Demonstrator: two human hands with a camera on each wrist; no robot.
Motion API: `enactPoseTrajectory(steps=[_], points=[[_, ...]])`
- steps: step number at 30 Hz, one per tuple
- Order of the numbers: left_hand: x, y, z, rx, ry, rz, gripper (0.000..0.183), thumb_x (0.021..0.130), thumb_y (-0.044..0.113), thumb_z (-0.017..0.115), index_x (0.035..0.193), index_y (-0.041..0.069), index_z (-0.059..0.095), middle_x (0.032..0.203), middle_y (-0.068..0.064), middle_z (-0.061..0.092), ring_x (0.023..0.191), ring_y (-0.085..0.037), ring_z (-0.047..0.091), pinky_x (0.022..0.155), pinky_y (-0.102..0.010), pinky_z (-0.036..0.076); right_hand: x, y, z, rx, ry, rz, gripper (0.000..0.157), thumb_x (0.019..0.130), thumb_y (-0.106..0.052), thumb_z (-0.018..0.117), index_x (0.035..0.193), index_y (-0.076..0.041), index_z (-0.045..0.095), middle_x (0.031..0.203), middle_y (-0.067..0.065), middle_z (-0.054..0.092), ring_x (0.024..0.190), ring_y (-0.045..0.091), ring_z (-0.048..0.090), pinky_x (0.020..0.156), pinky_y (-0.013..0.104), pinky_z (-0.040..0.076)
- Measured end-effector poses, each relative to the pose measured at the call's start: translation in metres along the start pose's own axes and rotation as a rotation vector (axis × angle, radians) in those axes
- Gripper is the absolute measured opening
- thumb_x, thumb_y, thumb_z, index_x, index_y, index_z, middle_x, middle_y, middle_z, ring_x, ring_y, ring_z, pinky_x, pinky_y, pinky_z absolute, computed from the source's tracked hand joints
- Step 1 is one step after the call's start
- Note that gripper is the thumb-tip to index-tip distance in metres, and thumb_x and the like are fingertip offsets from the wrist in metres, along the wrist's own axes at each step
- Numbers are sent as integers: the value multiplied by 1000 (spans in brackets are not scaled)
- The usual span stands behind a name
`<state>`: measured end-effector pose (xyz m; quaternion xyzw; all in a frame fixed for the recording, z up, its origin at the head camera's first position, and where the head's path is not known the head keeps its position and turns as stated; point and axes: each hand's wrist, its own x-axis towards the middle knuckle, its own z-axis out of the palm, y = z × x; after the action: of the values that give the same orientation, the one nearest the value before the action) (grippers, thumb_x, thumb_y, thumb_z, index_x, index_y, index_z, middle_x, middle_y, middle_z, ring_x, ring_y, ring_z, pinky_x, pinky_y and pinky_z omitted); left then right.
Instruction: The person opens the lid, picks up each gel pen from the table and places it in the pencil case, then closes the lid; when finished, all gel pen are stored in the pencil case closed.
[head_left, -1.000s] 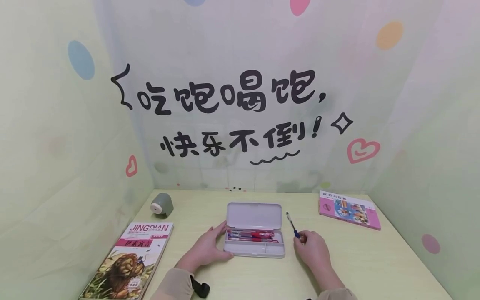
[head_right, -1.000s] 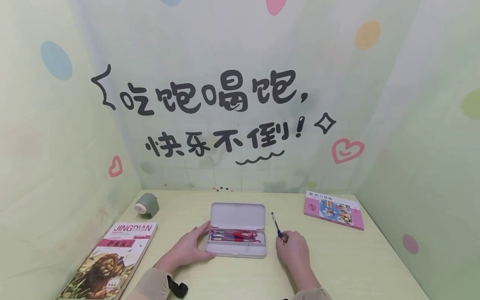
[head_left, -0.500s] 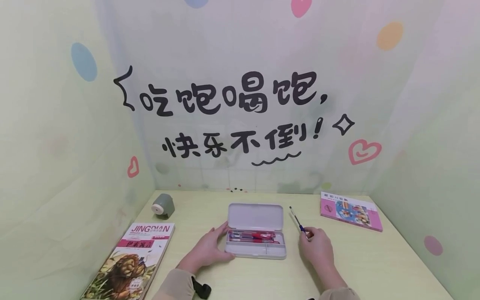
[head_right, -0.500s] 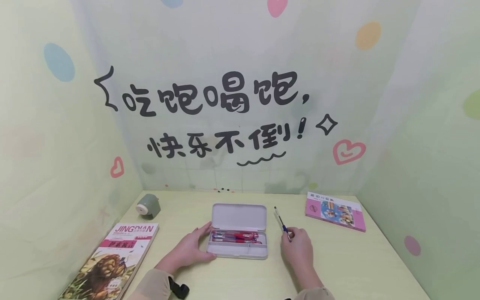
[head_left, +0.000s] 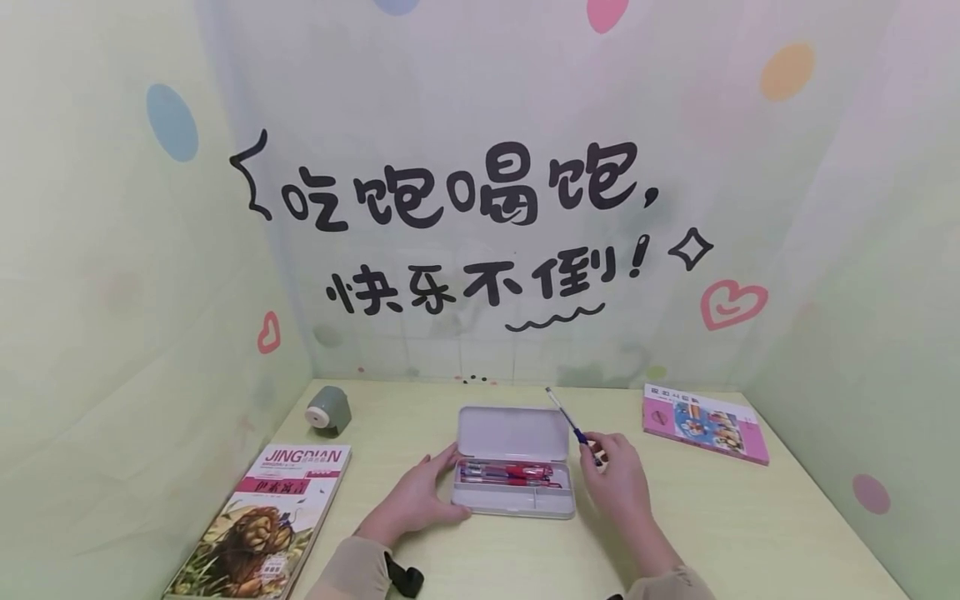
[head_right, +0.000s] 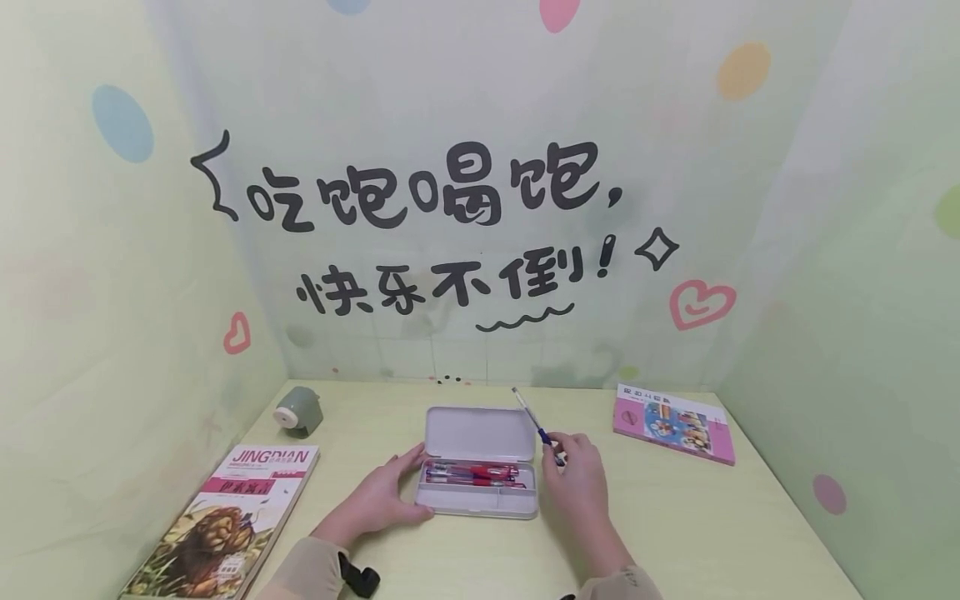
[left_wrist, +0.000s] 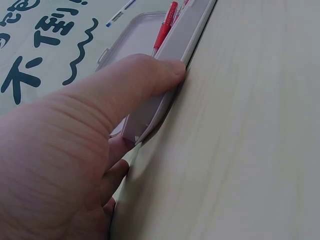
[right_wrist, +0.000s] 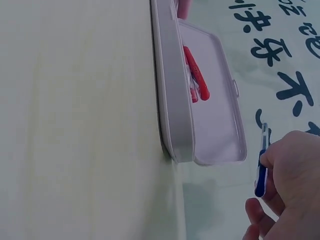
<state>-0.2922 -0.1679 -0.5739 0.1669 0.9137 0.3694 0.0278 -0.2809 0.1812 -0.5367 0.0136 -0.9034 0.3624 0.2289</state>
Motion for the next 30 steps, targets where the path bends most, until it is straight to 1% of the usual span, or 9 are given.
enactPoseTrajectory(steps=[5, 9, 12, 14, 16, 20, 23, 26, 30], points=[[0, 2, 0, -2, -3, -2, 126, 72, 48, 98, 174, 14, 32, 168, -1, 57, 160, -63, 32, 131, -80, 26, -2, -8, 13, -35, 53, -203, 22, 96, -10, 81, 118, -9, 82, 100, 4, 72, 91, 19, 61, 74, 29, 51], [-1, 2, -1, 8, 1, -1, 126, 72, 48, 97, 175, 16, 32, 168, -1, 57, 159, -64, 33, 131, -80, 27, -1, -11, 23, -76, 88, -373, 21, 90, -8, 85, 111, -11, 83, 94, 1, 71, 86, 17, 59, 72, 31, 49], [-1, 3, -1, 7, 2, -1, 125, 72, 48, 97, 175, 16, 32, 168, -2, 57, 159, -65, 33, 130, -80, 27, 0, -13, 30, -103, 79, -452, 20, 88, -8, 87, 107, -12, 83, 92, -1, 69, 83, 15, 56, 69, 28, 47], [-1, 3, -1, 7, 2, -1, 125, 72, 48, 97, 175, 16, 32, 168, -2, 57, 158, -65, 33, 130, -81, 27, 1, -16, 33, -118, 45, -477, 18, 88, -9, 87, 106, -12, 84, 91, -1, 68, 82, 15, 55, 68, 27, 47], [-1, 3, -1, 5, 3, -4, 125, 72, 49, 97, 175, 16, 32, 168, -2, 57, 159, -65, 33, 130, -80, 27, 0, -19, 35, -138, -7, -485, 18, 89, -11, 87, 106, -13, 84, 93, -1, 67, 83, 16, 56, 69, 28, 49], [-1, 2, -1, 1, 4, -7, 126, 72, 48, 97, 175, 16, 32, 168, -2, 56, 159, -65, 33, 130, -81, 26, -2, -24, 39, -195, -118, -493, 16, 92, -16, 85, 108, -16, 85, 98, -2, 69, 92, 19, 62, 78, 36, 57], [-1, 2, -1, -2, 3, -7, 126, 72, 48, 97, 175, 15, 32, 169, -2, 56, 159, -65, 32, 130, -81, 26, -3, -26, 41, -230, -177, -502, 13, 95, -19, 83, 108, -19, 85, 101, -3, 71, 97, 18, 64, 84, 40, 59], [-1, 1, 0, -3, 3, 0, 126, 72, 48, 97, 174, 14, 32, 169, -2, 56, 159, -64, 32, 131, -80, 25, -4, -26, 42, -254, -204, -513, 12, 97, -20, 82, 109, -21, 85, 102, -4, 70, 97, 16, 62, 84, 39, 58], [-1, 1, -1, -7, 6, 7, 126, 72, 48, 97, 174, 13, 32, 168, -2, 56, 159, -65, 32, 131, -80, 25, -6, -26, 42, -273, -200, -540, 14, 95, -20, 83, 109, -21, 85, 101, -5, 69, 95, 15, 60, 81, 36, 56]])
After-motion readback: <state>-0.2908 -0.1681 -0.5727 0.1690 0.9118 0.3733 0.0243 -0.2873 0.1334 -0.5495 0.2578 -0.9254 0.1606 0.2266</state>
